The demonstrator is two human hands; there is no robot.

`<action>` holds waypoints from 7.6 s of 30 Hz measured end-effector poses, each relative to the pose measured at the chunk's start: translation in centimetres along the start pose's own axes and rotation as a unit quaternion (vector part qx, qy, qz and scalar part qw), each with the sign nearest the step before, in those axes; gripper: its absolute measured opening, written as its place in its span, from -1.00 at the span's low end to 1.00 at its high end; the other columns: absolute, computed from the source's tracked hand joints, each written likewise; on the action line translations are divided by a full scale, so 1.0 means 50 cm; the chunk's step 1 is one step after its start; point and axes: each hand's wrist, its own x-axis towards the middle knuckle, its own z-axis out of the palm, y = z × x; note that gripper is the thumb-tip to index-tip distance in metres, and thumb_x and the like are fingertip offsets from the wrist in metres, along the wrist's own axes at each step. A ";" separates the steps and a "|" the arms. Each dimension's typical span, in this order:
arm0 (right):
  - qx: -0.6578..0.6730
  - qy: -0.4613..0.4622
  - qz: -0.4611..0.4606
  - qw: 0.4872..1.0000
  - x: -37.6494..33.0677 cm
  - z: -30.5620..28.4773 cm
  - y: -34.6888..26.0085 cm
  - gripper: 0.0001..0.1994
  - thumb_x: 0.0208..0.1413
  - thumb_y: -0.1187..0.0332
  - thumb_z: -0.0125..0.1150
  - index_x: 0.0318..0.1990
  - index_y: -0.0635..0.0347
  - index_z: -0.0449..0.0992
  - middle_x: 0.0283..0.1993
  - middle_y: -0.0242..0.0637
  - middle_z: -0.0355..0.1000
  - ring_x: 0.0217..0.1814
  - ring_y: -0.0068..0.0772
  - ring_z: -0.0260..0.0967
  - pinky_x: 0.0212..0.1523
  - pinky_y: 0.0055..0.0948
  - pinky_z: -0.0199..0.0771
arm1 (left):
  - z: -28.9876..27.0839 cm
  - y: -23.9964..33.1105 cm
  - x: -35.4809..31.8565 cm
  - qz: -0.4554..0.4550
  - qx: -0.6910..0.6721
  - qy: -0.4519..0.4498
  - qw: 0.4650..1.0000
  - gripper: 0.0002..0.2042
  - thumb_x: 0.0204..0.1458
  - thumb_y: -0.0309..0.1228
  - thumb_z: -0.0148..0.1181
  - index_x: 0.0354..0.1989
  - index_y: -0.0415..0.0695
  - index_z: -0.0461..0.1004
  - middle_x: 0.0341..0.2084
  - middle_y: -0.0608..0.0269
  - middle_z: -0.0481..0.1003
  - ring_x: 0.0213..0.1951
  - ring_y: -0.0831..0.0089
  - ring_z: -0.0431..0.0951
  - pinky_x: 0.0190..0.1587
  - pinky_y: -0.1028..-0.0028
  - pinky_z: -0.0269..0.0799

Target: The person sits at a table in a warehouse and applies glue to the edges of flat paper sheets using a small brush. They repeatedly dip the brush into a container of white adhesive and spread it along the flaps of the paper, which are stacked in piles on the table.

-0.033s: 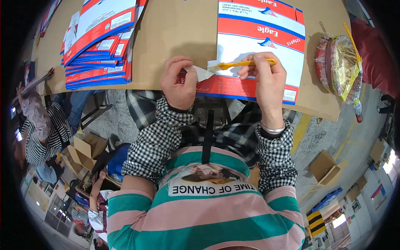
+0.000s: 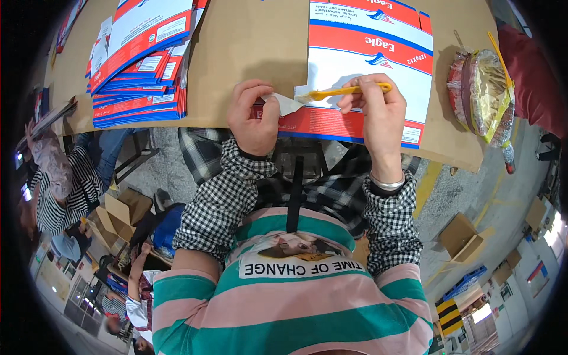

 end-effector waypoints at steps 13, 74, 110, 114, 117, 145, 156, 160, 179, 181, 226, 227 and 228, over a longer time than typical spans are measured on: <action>-0.025 0.020 -0.009 0.999 0.004 0.003 -0.016 -0.84 0.18 0.42 -0.07 -0.35 0.33 0.37 -0.40 -0.14 0.42 -0.52 -0.47 0.39 -0.51 -0.57 0.41 | -0.002 0.008 0.002 -0.015 0.017 -0.002 1.000 -0.90 -0.18 -0.63 0.10 -0.43 -0.30 0.43 -0.36 0.14 0.43 -0.43 0.45 0.44 -0.37 0.54 0.36; -0.042 0.038 -0.137 0.989 -0.014 0.008 -0.098 -0.86 0.17 0.44 -0.02 -0.33 0.35 0.39 -0.43 -0.22 0.42 -0.49 -0.48 0.41 -0.43 -0.55 0.44 | 0.000 0.000 0.011 0.046 0.012 -0.013 0.999 -0.90 -0.06 -0.53 0.13 -0.37 -0.30 0.45 -0.34 0.13 0.42 -0.42 0.42 0.45 -0.38 0.54 0.39; 0.071 0.162 -0.302 0.937 -0.330 -0.129 -0.222 -0.83 0.17 0.37 -0.11 -0.33 0.30 0.34 -0.37 -0.08 0.39 -0.55 -0.36 0.35 -0.55 -0.49 0.38 | -0.079 0.087 -0.114 -0.338 -0.420 -0.194 0.819 -0.64 0.13 -0.40 0.00 0.01 -0.38 0.18 -0.33 -0.08 0.46 -0.45 0.19 0.57 -0.44 0.37 0.55; 0.082 0.127 -0.331 0.932 -0.315 -0.103 -0.246 -0.81 0.17 0.33 -0.11 -0.34 0.29 0.34 -0.38 -0.11 0.36 -0.56 -0.40 0.32 -0.58 -0.53 0.33 | -0.220 0.094 0.031 -0.203 -0.344 -0.100 0.911 -0.69 0.12 -0.31 0.05 -0.23 -0.41 0.35 -0.51 0.00 0.49 -0.50 0.28 0.56 -0.46 0.41 0.53; 0.083 0.117 -0.341 0.929 -0.303 -0.085 -0.255 -0.80 0.17 0.32 -0.11 -0.35 0.28 0.33 -0.36 -0.11 0.34 -0.55 -0.42 0.31 -0.58 -0.54 0.32 | -0.329 0.067 0.152 -0.155 -0.357 -0.023 0.921 -0.69 0.14 -0.30 0.01 -0.35 -0.40 0.42 -0.56 -0.01 0.51 -0.57 0.36 0.54 -0.50 0.48 0.47; 0.092 0.201 -0.277 0.935 -0.282 -0.211 -0.208 -0.85 0.13 0.51 -0.12 -0.20 0.42 0.30 -0.23 -0.04 0.37 -0.30 -0.28 0.43 -0.27 -0.39 0.50 | -0.381 -0.169 -0.075 -0.225 -0.058 0.131 0.964 -0.92 0.08 -0.42 0.05 -0.35 -0.16 0.37 -0.68 0.25 0.41 -0.73 0.60 0.31 -0.71 0.64 0.21; 0.166 0.326 -0.339 0.867 -0.183 -0.440 -0.201 -0.74 0.11 0.58 -0.08 -0.06 0.38 0.11 -0.18 0.08 0.33 -0.28 -0.09 0.46 -0.25 -0.30 0.58 | -0.334 -0.202 -0.143 -0.159 0.112 0.131 0.972 -0.92 -0.02 -0.50 0.13 -0.36 -0.22 0.43 -0.56 0.39 0.41 -0.52 0.60 0.35 -0.43 0.56 0.31; 0.192 0.319 -0.315 0.873 -0.130 -0.489 -0.200 -0.72 0.08 0.60 -0.07 -0.06 0.36 0.09 -0.19 0.10 0.34 -0.28 -0.04 0.47 -0.28 -0.29 0.59 | -0.302 -0.156 -0.162 -0.115 0.176 0.139 0.968 -0.91 -0.03 -0.47 0.13 -0.39 -0.23 0.42 -0.54 0.30 0.44 -0.48 0.53 0.39 -0.36 0.51 0.34; -0.003 0.391 -0.220 0.894 -0.147 -0.554 -0.140 -0.83 0.05 0.40 0.17 -0.49 0.20 0.34 -0.61 -0.39 0.28 -0.66 -0.58 0.17 -0.67 -0.60 0.15 | -0.329 -0.050 -0.233 -0.195 0.335 0.227 0.893 -0.88 -0.13 -0.40 0.11 -0.43 -0.17 0.44 -0.46 0.09 0.46 -0.34 0.13 0.47 -0.25 0.25 0.38; 0.008 0.398 -0.221 0.890 -0.136 -0.558 -0.135 -0.86 0.04 0.44 0.17 -0.45 0.25 0.35 -0.58 -0.34 0.31 -0.64 -0.56 0.19 -0.65 -0.61 0.17 | -0.334 -0.059 -0.245 -0.198 0.336 0.239 0.889 -0.87 -0.14 -0.41 0.11 -0.41 -0.17 0.45 -0.46 0.09 0.47 -0.34 0.13 0.47 -0.25 0.24 0.38; -0.226 -0.075 0.050 0.970 0.177 0.152 0.051 -0.51 0.17 -0.05 -0.13 -0.08 0.29 0.28 -0.25 -0.25 0.29 -0.33 -0.45 0.24 -0.37 -0.54 0.28 | -0.327 -0.072 -0.246 -0.192 0.149 0.429 0.870 -0.94 -0.13 -0.49 0.07 -0.47 -0.15 0.34 -0.51 0.13 0.37 -0.42 0.12 0.42 -0.36 0.23 0.34; -0.247 -0.063 0.041 0.966 0.186 0.147 0.051 -0.54 0.17 -0.04 -0.13 -0.15 0.27 0.29 -0.32 -0.30 0.29 -0.41 -0.50 0.21 -0.44 -0.57 0.24 | -0.326 -0.079 -0.241 -0.187 0.151 0.423 0.874 -0.93 -0.13 -0.49 0.07 -0.47 -0.15 0.34 -0.51 0.13 0.37 -0.42 0.12 0.43 -0.37 0.24 0.34; -0.269 -0.049 0.032 0.961 0.193 0.143 0.052 -0.56 0.17 -0.03 -0.14 -0.21 0.25 0.31 -0.40 -0.35 0.29 -0.49 -0.56 0.18 -0.52 -0.60 0.20 | -0.325 -0.084 -0.239 -0.183 0.152 0.416 0.878 -0.93 -0.13 -0.48 0.07 -0.46 -0.16 0.34 -0.51 0.13 0.38 -0.42 0.12 0.43 -0.37 0.24 0.34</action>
